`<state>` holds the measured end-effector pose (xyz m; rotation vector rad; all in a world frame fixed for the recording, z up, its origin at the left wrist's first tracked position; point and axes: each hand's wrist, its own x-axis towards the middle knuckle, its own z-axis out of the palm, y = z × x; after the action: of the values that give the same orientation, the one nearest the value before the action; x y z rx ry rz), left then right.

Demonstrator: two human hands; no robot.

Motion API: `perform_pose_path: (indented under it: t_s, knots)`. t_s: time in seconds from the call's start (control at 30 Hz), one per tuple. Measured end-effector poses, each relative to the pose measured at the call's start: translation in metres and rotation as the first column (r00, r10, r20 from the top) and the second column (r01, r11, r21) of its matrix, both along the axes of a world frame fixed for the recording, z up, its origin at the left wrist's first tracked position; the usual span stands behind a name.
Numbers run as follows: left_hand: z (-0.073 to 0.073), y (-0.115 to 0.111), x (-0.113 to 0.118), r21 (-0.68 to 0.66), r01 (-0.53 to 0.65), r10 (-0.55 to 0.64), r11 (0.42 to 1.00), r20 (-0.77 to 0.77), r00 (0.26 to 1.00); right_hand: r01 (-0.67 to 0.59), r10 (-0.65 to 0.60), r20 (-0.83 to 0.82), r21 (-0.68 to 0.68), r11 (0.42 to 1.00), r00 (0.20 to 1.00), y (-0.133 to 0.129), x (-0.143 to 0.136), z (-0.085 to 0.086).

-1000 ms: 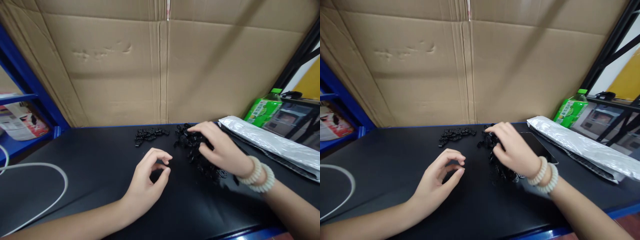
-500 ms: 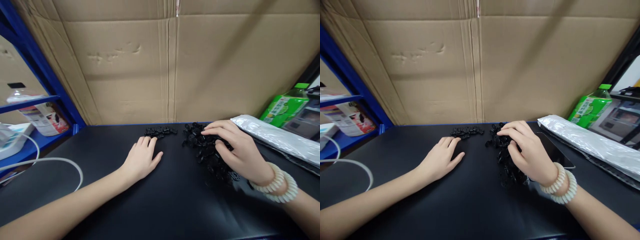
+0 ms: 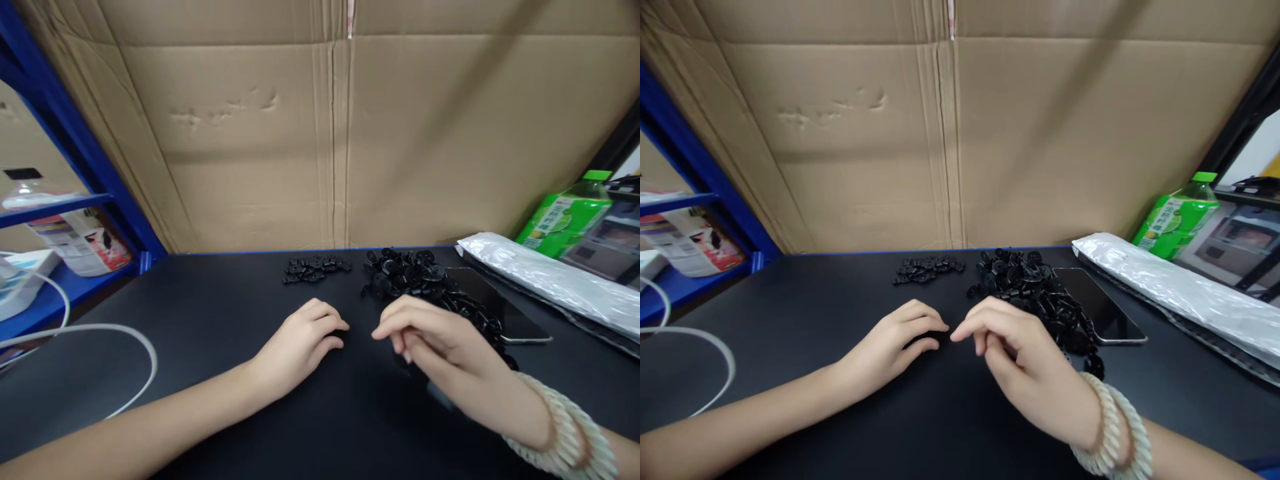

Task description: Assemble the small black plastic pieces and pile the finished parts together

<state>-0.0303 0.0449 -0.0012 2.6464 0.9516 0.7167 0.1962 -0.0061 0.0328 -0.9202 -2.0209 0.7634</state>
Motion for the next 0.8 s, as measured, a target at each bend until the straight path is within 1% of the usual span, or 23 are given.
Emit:
perform_pose_path:
  t_s: [0.03,0.07,0.1,0.13,0.23,0.3,0.37,0.43,0.5,0.6,0.67,0.7,0.8]
  knots:
    - [0.000,-0.001,0.001,0.003,0.019,-0.019,1.000,0.023,1.000,-0.039,0.035,-0.031,-0.110,0.993,0.999,-0.002,-0.003,-0.003]
    - [0.001,-0.002,0.002,0.003,0.033,-0.033,0.999,0.069,0.997,-0.078,0.064,-0.074,-0.216,0.973,0.995,-0.004,-0.005,-0.006]
    - [0.001,-0.004,0.004,0.001,0.043,-0.043,0.999,0.134,0.990,-0.115,0.081,-0.122,-0.304,0.946,0.989,-0.006,-0.008,-0.008]
    - [0.001,-0.008,0.006,-0.004,0.053,-0.051,0.999,0.211,0.976,-0.146,0.088,-0.170,-0.362,0.921,0.981,-0.008,-0.010,-0.011]
    - [0.002,-0.019,0.012,-0.047,0.101,-0.072,0.994,0.422,0.904,-0.191,0.072,-0.283,-0.422,0.886,0.957,-0.011,-0.016,-0.014]
    - [0.003,-0.026,0.015,-0.071,0.142,-0.088,0.987,0.496,0.864,-0.221,0.057,-0.333,-0.479,0.849,0.941,-0.010,-0.017,-0.013]
    - [0.005,-0.032,0.015,-0.053,0.178,-0.125,0.983,0.521,0.844,-0.268,0.051,-0.370,-0.563,0.782,0.928,-0.008,-0.017,-0.011]
    - [0.006,-0.035,0.015,-0.005,0.195,-0.164,0.981,0.521,0.838,-0.307,0.042,-0.403,-0.620,0.722,0.914,-0.005,-0.016,-0.010]
    - [0.006,-0.035,0.014,0.031,0.193,-0.181,0.981,0.520,0.835,-0.338,0.037,-0.431,-0.649,0.682,0.902,-0.002,-0.015,-0.009]
    - [0.005,-0.034,0.016,0.039,0.180,-0.174,0.983,0.515,0.839,-0.399,0.065,-0.467,-0.666,0.630,0.882,0.000,-0.017,-0.009]
    - [0.004,-0.033,0.018,0.045,0.191,-0.186,0.981,0.516,0.836,-0.424,0.095,-0.474,-0.658,0.622,0.875,0.000,-0.019,-0.008]
    - [0.003,-0.033,0.019,0.050,0.200,-0.197,0.978,0.517,0.833,-0.427,0.110,-0.471,-0.646,0.633,0.875,0.001,-0.020,-0.008]
    - [0.003,-0.034,0.022,0.050,0.230,-0.222,0.972,0.514,0.829,-0.416,0.157,-0.437,-0.594,0.689,0.885,0.002,-0.023,-0.007]
